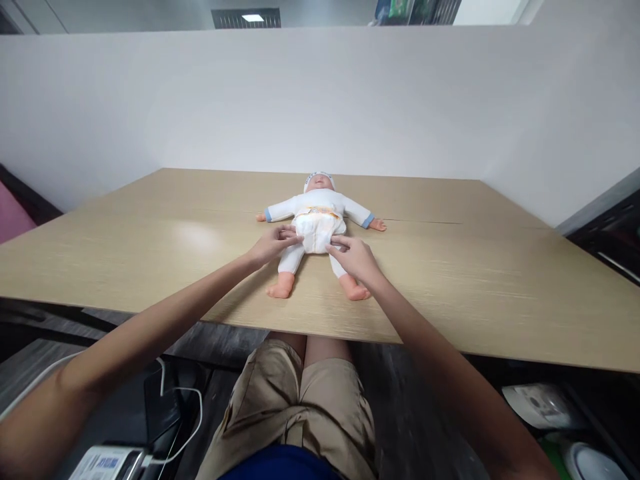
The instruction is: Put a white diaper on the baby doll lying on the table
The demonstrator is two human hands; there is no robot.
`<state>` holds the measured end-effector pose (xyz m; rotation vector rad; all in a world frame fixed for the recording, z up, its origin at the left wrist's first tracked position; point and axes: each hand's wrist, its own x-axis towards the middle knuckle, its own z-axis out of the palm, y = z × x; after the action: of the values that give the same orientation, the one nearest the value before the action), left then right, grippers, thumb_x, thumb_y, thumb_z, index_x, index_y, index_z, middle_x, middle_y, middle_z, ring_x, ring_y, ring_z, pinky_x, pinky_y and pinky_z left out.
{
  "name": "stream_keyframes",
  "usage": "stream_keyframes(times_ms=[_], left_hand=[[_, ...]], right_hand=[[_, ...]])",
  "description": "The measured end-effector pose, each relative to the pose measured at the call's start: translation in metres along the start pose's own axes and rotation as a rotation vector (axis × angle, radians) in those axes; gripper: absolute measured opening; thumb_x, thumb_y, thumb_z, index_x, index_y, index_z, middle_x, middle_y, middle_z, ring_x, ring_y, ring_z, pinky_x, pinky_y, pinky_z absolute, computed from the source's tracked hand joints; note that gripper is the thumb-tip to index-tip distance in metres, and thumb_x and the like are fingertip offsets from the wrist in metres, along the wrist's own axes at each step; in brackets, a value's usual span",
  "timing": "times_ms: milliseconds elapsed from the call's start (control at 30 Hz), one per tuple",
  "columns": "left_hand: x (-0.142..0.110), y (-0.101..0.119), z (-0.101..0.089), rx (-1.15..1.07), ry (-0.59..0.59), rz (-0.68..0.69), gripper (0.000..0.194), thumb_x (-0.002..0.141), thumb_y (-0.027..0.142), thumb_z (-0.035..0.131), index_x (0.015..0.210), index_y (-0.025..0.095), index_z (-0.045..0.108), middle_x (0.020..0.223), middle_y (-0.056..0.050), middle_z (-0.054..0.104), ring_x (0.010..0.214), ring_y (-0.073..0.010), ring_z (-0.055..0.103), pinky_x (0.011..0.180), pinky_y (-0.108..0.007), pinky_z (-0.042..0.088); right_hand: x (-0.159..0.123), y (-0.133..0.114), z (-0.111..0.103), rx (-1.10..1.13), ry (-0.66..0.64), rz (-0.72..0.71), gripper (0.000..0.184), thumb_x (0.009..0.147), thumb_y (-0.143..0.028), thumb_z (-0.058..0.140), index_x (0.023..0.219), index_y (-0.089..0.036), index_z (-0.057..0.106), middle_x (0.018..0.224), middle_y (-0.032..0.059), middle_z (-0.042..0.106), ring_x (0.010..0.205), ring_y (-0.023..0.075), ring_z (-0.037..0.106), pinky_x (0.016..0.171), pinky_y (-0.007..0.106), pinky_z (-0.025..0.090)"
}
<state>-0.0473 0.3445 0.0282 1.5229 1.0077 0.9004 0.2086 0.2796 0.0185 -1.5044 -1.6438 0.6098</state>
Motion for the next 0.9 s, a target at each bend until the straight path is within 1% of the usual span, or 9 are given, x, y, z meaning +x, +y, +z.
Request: stream_keyframes(times_ms=[67,133,267,333,400,500,667,800,900], left_hand=[[-0.003,-0.003,-0.003,0.061,0.033,0.097,0.056,0.083,0.051,0.089,0.121,0.018,0.065,0.113,-0.012,0.081,0.11,-0.0259,0.075,0.099,-0.04,0.055],[-0.003,-0.006,-0.008,0.178,0.073,0.192,0.048,0.092,0.05,0.08,0.123,0.019,0.063,0.116,-0.012,0.081,0.11,-0.0253,0.075,0.096,-0.039,0.054],[0.013,-0.017,-0.023,0.478,0.25,0.353,0.031,0.101,0.042,0.066,0.124,0.022,0.06,0.13,-0.012,0.076,0.119,-0.0274,0.068,0.103,-0.043,0.052],[0.032,-0.026,-0.033,0.689,0.353,0.402,0.035,0.099,0.041,0.066,0.129,0.022,0.06,0.141,-0.014,0.07,0.13,-0.033,0.06,0.114,-0.05,0.046],[0.055,-0.036,-0.043,0.868,0.403,0.42,0.049,0.098,0.045,0.068,0.14,0.021,0.058,0.152,-0.018,0.063,0.14,-0.039,0.051,0.123,-0.055,0.038],[0.09,-0.047,-0.056,0.982,0.37,0.424,0.068,0.096,0.052,0.069,0.152,0.018,0.052,0.16,-0.022,0.056,0.147,-0.0438,0.046,0.126,-0.057,0.033],[0.117,-0.054,-0.069,1.027,0.32,0.323,0.066,0.099,0.059,0.065,0.151,0.018,0.057,0.148,-0.02,0.068,0.136,-0.0448,0.056,0.117,-0.058,0.041],[0.116,-0.049,-0.072,0.981,0.32,0.24,0.063,0.1,0.061,0.065,0.145,0.017,0.062,0.137,-0.021,0.075,0.125,-0.0434,0.065,0.107,-0.054,0.047],[0.11,-0.034,-0.066,0.86,0.353,0.114,0.056,0.096,0.061,0.07,0.132,0.018,0.065,0.13,-0.019,0.078,0.117,-0.04,0.071,0.097,-0.046,0.051]], right_hand=[[-0.005,0.002,-0.007,0.047,-0.023,0.004,0.036,0.097,-0.043,0.074,0.125,-0.023,0.086,0.129,0.0094,0.085,0.111,0.0286,0.08,0.105,0.044,0.061],[-0.006,0.007,-0.015,0.061,-0.016,0.017,0.036,0.097,-0.045,0.074,0.124,-0.024,0.085,0.124,0.0092,0.086,0.108,0.0286,0.081,0.102,0.045,0.062],[0.016,0.026,-0.023,-0.146,0.174,-0.076,0.037,0.097,-0.043,0.068,0.125,-0.022,0.081,0.117,0.012,0.085,0.103,0.0318,0.077,0.099,0.05,0.061],[0.04,0.041,-0.024,-0.337,0.287,-0.192,0.047,0.098,-0.041,0.065,0.137,-0.017,0.076,0.132,0.0183,0.08,0.118,0.0373,0.071,0.111,0.057,0.055],[0.068,0.056,-0.022,-0.527,0.337,-0.28,0.062,0.101,-0.042,0.061,0.154,-0.011,0.064,0.154,0.0239,0.067,0.14,0.0438,0.058,0.12,0.063,0.046],[0.109,0.074,-0.018,-0.689,0.306,-0.301,0.076,0.104,-0.045,0.057,0.167,-0.005,0.048,0.17,0.0277,0.052,0.153,0.0478,0.046,0.121,0.065,0.042],[0.145,0.086,-0.01,-0.736,0.185,-0.214,0.072,0.107,-0.046,0.048,0.161,0.001,0.054,0.14,0.0322,0.072,0.127,0.0472,0.065,0.108,0.059,0.05],[0.151,0.081,-0.008,-0.664,0.129,-0.163,0.049,0.105,-0.039,0.049,0.136,-0.011,0.074,0.124,0.0234,0.079,0.11,0.0398,0.072,0.091,0.045,0.052],[0.151,0.067,-0.009,-0.634,0.11,-0.119,0.038,0.104,-0.04,0.051,0.113,-0.016,0.079,0.111,0.0186,0.083,0.096,0.0346,0.075,0.075,0.037,0.045]])
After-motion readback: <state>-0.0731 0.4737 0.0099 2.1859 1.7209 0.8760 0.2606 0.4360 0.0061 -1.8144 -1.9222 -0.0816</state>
